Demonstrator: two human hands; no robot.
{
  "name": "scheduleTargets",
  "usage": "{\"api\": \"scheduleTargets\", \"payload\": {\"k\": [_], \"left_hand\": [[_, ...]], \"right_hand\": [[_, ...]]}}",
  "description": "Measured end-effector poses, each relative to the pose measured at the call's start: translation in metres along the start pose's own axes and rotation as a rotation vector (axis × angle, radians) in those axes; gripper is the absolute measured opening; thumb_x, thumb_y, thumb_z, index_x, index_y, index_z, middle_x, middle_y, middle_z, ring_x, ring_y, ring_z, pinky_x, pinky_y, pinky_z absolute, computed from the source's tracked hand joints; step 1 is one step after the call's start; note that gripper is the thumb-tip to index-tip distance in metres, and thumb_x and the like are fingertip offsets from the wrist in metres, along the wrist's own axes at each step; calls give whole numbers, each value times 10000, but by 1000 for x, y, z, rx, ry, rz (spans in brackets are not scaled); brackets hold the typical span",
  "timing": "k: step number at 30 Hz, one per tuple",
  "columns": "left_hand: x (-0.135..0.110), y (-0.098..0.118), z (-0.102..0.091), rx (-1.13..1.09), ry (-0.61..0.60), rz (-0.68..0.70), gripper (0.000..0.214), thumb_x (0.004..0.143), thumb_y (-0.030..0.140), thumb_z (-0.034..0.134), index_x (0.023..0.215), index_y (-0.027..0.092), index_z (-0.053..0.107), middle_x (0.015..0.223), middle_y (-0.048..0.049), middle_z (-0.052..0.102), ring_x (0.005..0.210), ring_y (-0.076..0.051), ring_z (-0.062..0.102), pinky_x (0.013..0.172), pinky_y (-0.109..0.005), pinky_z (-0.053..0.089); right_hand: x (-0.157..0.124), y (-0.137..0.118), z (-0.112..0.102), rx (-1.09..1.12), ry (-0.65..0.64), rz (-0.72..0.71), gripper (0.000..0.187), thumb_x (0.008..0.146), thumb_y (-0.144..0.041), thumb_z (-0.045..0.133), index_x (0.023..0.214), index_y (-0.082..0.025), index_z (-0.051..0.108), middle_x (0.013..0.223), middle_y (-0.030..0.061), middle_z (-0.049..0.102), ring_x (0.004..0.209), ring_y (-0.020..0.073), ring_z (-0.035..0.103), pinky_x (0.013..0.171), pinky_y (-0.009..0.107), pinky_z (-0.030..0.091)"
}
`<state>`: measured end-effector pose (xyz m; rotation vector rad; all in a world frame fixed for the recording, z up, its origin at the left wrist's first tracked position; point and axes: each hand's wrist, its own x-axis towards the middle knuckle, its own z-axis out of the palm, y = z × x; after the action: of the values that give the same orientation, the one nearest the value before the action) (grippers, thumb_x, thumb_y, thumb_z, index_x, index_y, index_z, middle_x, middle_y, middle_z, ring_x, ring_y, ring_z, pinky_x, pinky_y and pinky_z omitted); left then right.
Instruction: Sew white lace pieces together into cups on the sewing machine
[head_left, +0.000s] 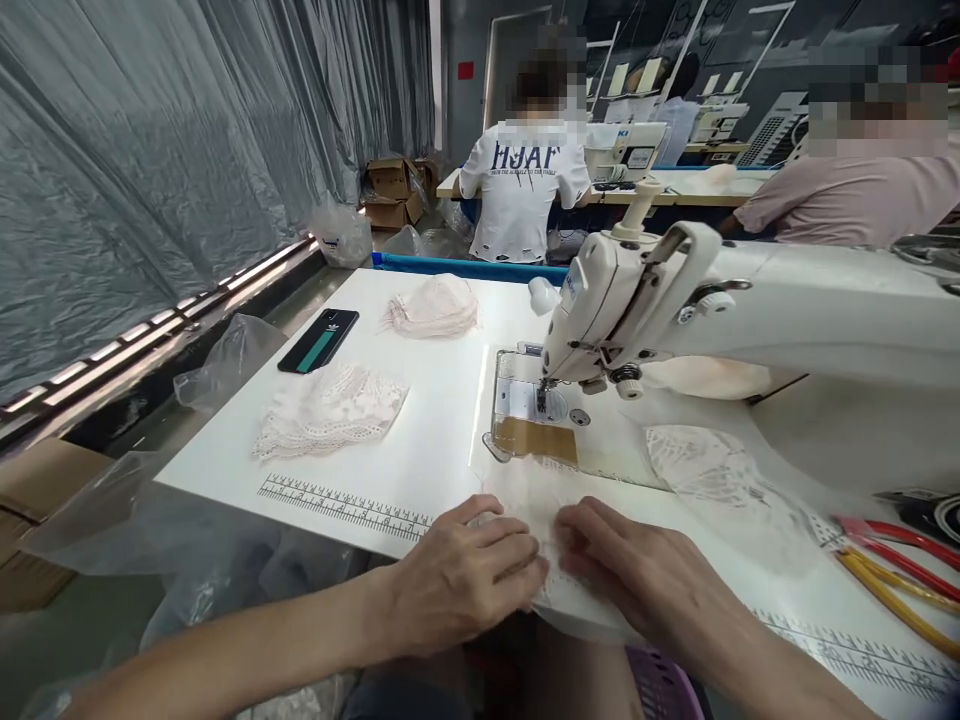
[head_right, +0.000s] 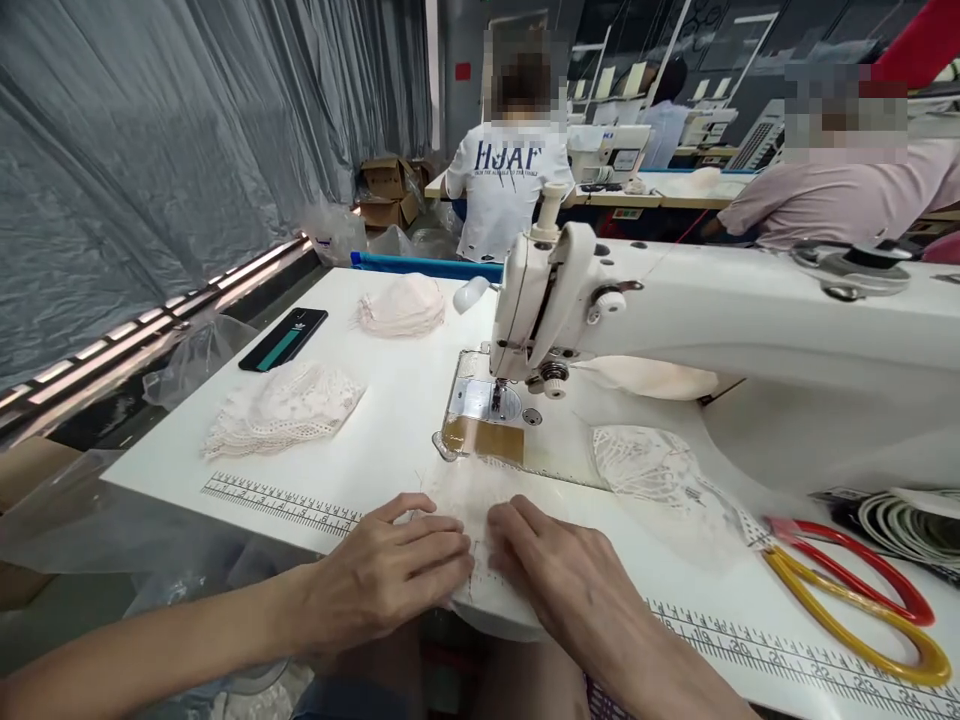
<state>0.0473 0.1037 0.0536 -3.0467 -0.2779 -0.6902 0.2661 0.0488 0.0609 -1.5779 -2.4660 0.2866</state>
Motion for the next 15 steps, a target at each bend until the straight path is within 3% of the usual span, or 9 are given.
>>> {"api": "scheduleTargets", "payload": {"k": [6, 9, 13, 15], "left_hand": [[-3, -6, 12, -109, 42, 0, 183, 918, 262, 490, 970, 117, 590, 1011, -48, 665, 1014, -142, 559, 910, -331, 411], [-5, -6, 12, -138, 40, -4, 139, 900, 202, 510, 956, 115, 603, 1028, -34, 665, 1031, -141, 547, 911, -328, 402], [-3, -5, 13, -118, 47, -8, 120, 880, 108, 503, 891, 119, 622, 990, -29, 673, 1011, -142, 555, 895, -325, 403], [-2, -5, 13, -106, 54, 3, 124, 877, 98, 504, 882, 121, 625, 996, -28, 672, 1007, -144, 556, 891, -329, 402]], "right_hand": [[-2, 5, 0, 27, 8, -21, 173, 939, -166, 329, 798, -230, 407, 711, -26, 487, 529, 127, 453, 493, 255, 271], [-1, 6, 0, 141, -35, -10, 176, 907, -97, 317, 815, -223, 399, 748, -17, 491, 569, 120, 445, 516, 248, 294], [12, 2, -3, 428, -67, -158, 222, 860, -34, 279, 846, -209, 416, 821, 8, 529, 652, 110, 491, 569, 222, 358], [19, 3, -7, 408, -128, -197, 238, 834, -14, 279, 816, -208, 416, 752, -9, 514, 600, 109, 470, 541, 223, 347]]}}
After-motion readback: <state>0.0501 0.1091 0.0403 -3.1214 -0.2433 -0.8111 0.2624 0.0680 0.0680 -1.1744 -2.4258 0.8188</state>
